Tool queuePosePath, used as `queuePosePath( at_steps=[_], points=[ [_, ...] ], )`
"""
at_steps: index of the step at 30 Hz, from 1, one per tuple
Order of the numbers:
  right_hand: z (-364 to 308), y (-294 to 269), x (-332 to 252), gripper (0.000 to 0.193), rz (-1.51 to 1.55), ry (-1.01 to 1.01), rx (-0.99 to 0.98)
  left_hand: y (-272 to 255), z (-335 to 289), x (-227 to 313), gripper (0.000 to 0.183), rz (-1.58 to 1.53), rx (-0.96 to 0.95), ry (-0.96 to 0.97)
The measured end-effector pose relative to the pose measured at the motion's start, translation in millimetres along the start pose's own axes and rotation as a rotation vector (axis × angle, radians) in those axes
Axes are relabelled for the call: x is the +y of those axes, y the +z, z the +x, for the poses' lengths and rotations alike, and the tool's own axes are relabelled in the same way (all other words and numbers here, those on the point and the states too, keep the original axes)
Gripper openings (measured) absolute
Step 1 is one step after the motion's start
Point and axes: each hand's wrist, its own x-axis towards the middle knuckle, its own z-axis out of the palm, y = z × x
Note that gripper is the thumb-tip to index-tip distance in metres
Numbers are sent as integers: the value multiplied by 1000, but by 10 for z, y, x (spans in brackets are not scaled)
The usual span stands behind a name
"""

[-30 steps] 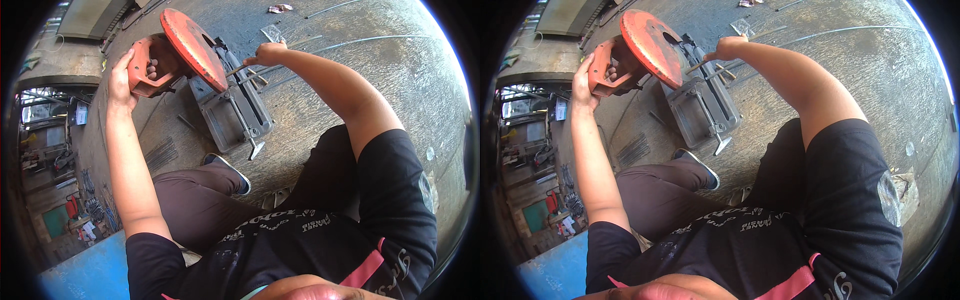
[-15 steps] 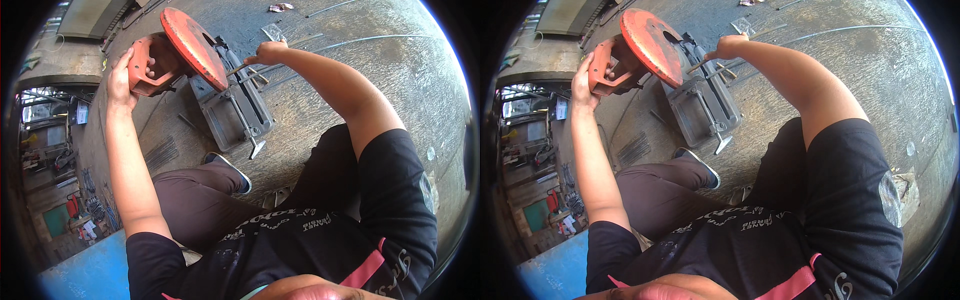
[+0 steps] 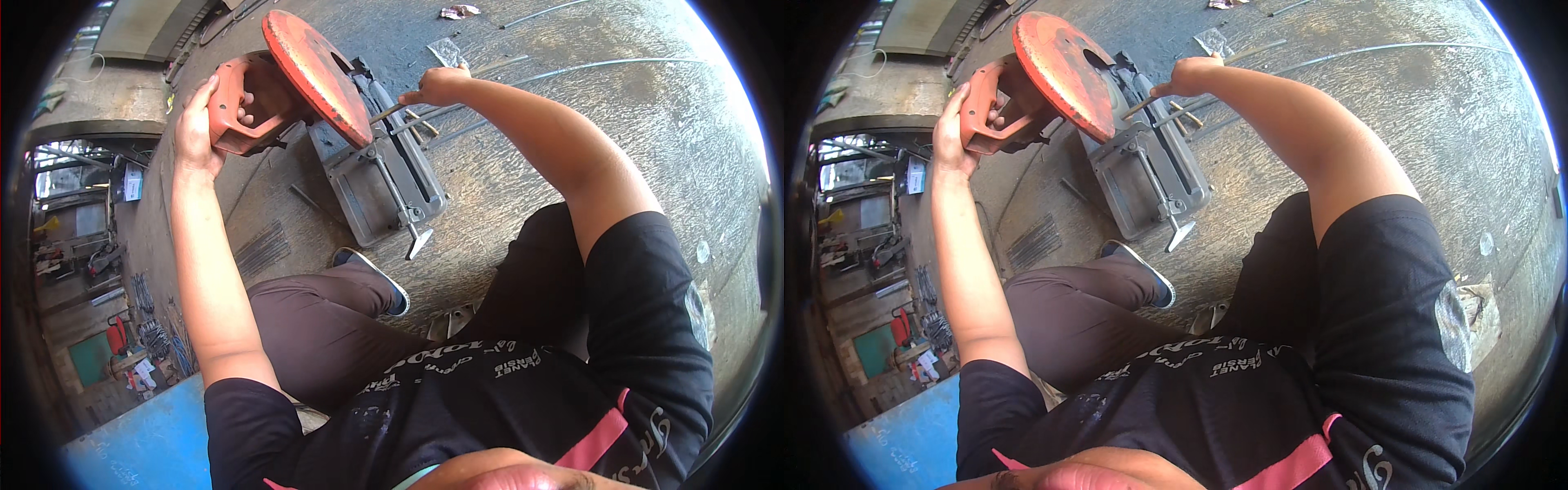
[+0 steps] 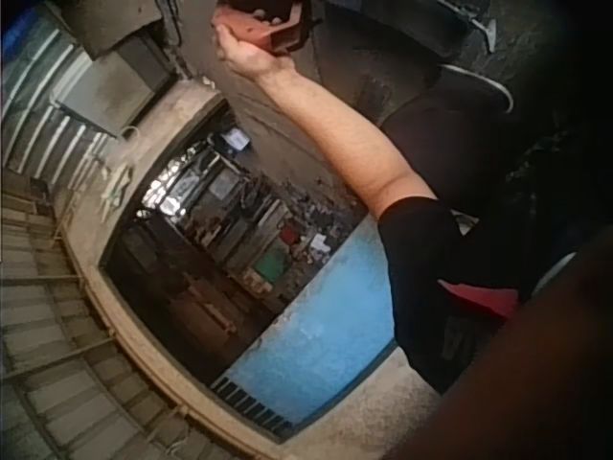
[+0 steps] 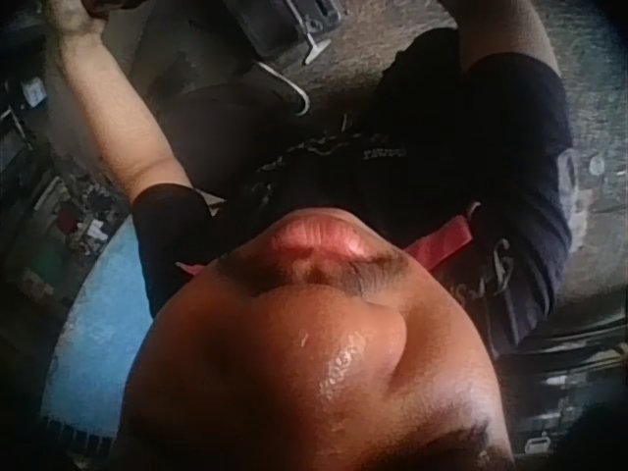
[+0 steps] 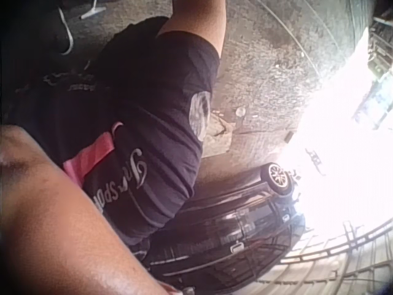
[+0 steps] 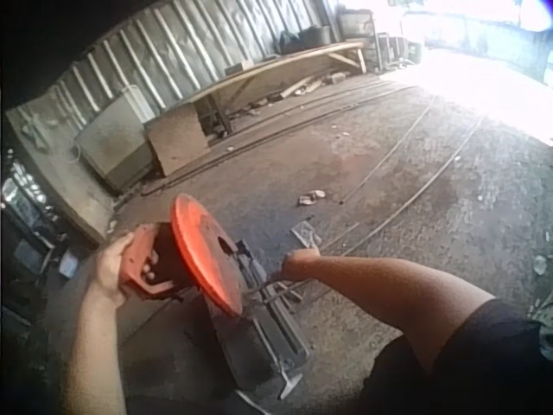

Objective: Cutting metal rods into smaller pieces using a chop saw.

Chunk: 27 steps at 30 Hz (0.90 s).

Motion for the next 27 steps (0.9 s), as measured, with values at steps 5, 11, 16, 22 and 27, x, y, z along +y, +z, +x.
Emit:
queuePosePath(
  at_steps=[5,11,16,22,27],
  points=[
    [7,6,3,81,7,4,13,18,-5,-16,40,-38,35,7],
    [22,11,15,80,11,2,14,10,6,-7,42,-19,15,3],
    [24,28,8,80,4,4,18,5,-7,9,43,-29,-5,-58],
    [29,-2,8,79,-8,7,20,3,2,1,44,-49,-1,-58],
    [17,-8,-1,78,-48,10,12,4,9,-13,46,-72,-16,-53]
  ],
)
